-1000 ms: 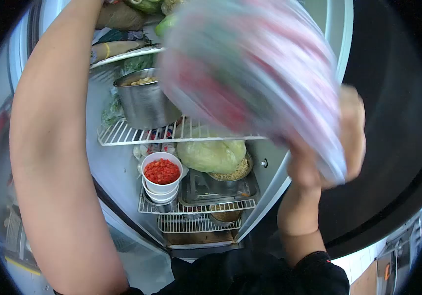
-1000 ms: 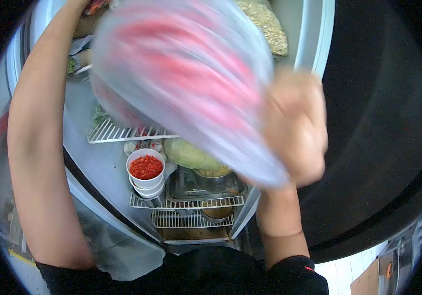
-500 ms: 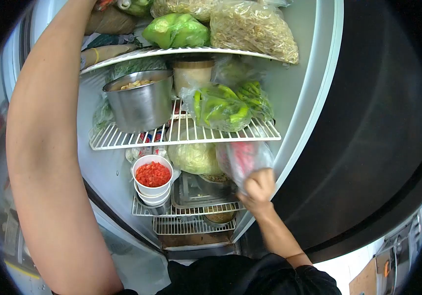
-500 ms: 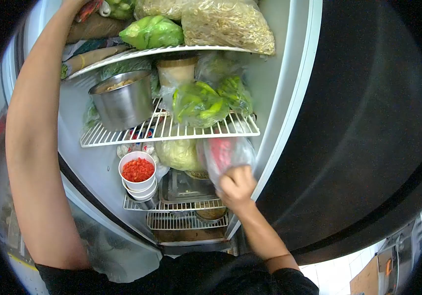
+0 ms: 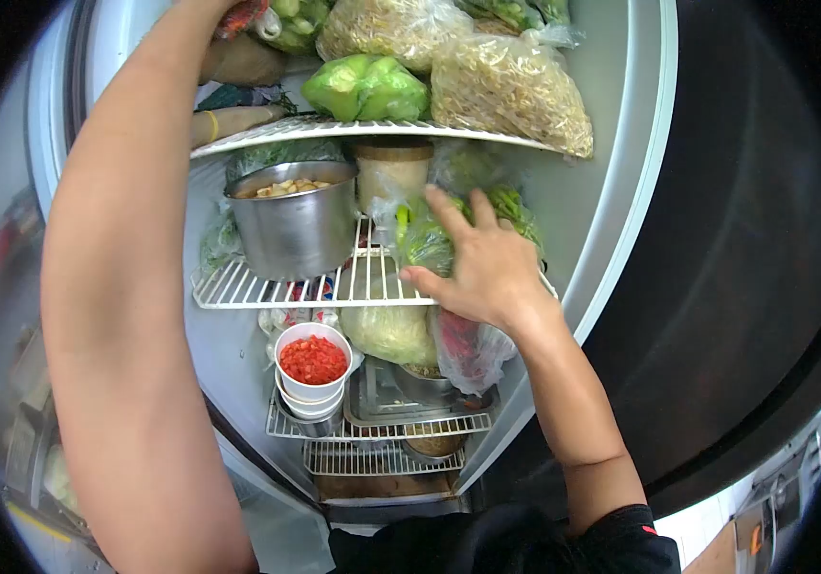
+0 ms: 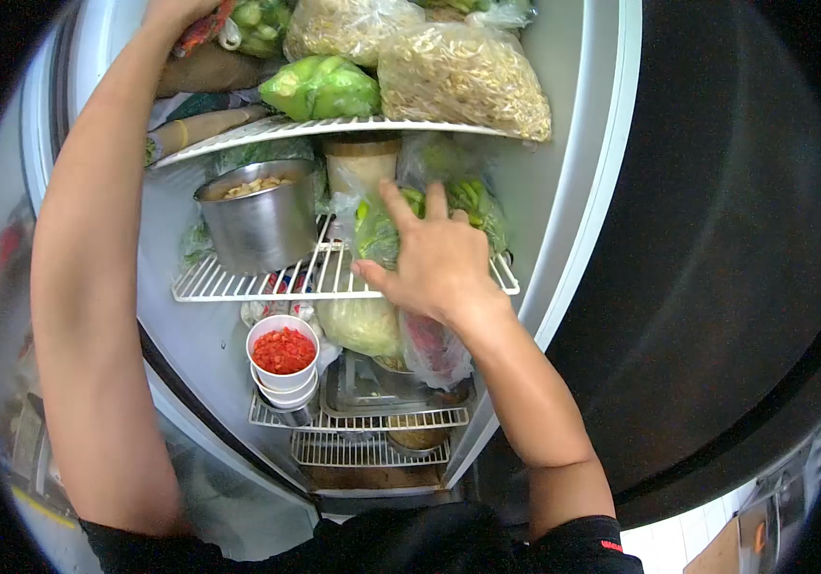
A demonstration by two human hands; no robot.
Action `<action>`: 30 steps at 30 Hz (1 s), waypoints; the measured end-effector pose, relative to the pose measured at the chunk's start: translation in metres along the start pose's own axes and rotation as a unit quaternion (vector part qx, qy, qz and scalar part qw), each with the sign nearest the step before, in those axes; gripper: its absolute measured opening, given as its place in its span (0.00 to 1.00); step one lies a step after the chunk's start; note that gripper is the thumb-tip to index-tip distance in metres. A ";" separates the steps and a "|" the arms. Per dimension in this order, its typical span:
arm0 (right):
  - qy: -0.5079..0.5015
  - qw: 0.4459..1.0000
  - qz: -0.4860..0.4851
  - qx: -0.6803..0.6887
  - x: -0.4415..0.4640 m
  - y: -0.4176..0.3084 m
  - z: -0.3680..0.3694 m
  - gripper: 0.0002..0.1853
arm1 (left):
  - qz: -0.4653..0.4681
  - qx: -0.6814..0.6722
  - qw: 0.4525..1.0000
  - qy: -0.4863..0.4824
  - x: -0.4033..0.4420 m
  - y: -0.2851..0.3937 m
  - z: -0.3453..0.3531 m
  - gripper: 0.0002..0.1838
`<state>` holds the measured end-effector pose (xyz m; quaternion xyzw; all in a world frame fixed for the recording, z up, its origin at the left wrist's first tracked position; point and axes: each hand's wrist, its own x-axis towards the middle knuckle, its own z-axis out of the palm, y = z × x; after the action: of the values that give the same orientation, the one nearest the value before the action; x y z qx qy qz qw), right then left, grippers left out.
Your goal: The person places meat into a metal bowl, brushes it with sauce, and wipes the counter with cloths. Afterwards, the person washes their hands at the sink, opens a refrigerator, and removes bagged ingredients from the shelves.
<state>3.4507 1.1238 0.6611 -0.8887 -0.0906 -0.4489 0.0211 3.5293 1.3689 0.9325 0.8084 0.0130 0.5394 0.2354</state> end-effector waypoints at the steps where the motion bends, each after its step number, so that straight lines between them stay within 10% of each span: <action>1: -0.041 0.999 0.002 -0.029 0.007 -0.002 0.007 0.28 | 0.021 0.002 1.000 0.023 -0.001 -0.003 0.003 0.31; 5: -0.159 0.987 0.034 0.010 0.024 0.005 0.007 0.24 | 0.007 0.019 1.000 0.019 0.000 0.001 0.001 0.26; 8: 0.037 0.991 0.041 0.120 0.016 0.021 0.000 0.16 | -0.027 -0.012 0.998 -0.054 -0.009 0.009 -0.015 0.25; 18: 0.236 0.896 0.044 0.374 -0.018 -0.026 -0.115 0.09 | 0.016 0.015 1.000 -0.003 -0.001 0.000 -0.010 0.22; 30: 0.357 0.893 -0.256 0.103 0.136 -0.100 -0.051 0.15 | 0.051 -0.001 0.998 -0.021 0.018 -0.016 -0.003 0.23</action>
<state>3.4711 1.2349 0.7959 -0.6077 -0.3471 -0.7138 0.0272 3.5376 1.3896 0.9422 0.8190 -0.0340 0.5335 0.2082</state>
